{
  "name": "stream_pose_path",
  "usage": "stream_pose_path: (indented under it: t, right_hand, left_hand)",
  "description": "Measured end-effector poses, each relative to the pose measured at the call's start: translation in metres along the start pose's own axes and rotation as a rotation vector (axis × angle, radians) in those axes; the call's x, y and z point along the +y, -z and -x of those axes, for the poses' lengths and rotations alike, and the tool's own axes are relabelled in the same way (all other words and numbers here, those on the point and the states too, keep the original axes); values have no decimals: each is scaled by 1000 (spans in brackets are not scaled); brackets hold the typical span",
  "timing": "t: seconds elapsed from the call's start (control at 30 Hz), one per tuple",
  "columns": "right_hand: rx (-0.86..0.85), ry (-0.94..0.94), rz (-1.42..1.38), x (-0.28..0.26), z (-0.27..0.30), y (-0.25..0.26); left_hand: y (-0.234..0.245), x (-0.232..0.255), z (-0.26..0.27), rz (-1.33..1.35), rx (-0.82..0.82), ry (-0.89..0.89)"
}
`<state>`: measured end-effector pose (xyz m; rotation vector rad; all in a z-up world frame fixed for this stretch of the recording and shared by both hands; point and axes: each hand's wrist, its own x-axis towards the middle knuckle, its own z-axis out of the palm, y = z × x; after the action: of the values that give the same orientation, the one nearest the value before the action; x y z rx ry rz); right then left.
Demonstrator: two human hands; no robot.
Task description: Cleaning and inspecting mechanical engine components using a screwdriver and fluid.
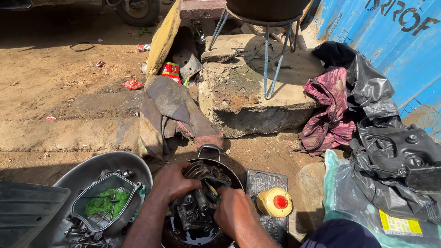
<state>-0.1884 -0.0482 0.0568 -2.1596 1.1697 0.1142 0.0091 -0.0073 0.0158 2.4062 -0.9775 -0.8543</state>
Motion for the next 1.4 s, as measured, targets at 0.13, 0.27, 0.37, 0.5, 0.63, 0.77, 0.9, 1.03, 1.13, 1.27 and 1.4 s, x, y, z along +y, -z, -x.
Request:
stream_pose_path:
  t: [0.13, 0.27, 0.37, 0.5, 0.63, 0.77, 0.9, 1.03, 1.13, 1.27, 1.4]
  right_hand:
    - [47, 99, 2, 18, 1, -20]
    - [143, 263, 4, 48, -17, -21]
    - [164, 392, 80, 52, -16, -9]
    - [192, 540, 347, 58, -22, -11]
    - [117, 509, 653, 34, -20, -3]
    - [-39, 448, 648, 34, -43, 12]
    - [-242, 359, 483, 26, -64, 36]
    - [-271, 337, 383, 18, -56, 41]
    - [-221, 228, 419, -2, -35, 14]
    - [-120, 192, 439, 6, -17, -19]
    - [65, 84, 45, 22, 2, -24]
  left_hand:
    - [-1, -4, -1, 9, 1, -13]
    - [-8, -9, -1, 2, 28, -18]
    - [-2, -1, 4, -17, 43, -21]
    - [-2, 1, 8, -20, 29, -6]
    - [-3, -3, 8, -23, 44, -2]
    - [-5, -2, 7, -29, 45, -15]
    - [-5, -1, 11, -40, 33, 11]
    - [-7, -3, 6, -43, 42, 16]
    - [0, 4, 13, -13, 32, 20]
    - [-7, -9, -5, 30, 38, 22]
    - [-12, -17, -10, -10, 86, 15]
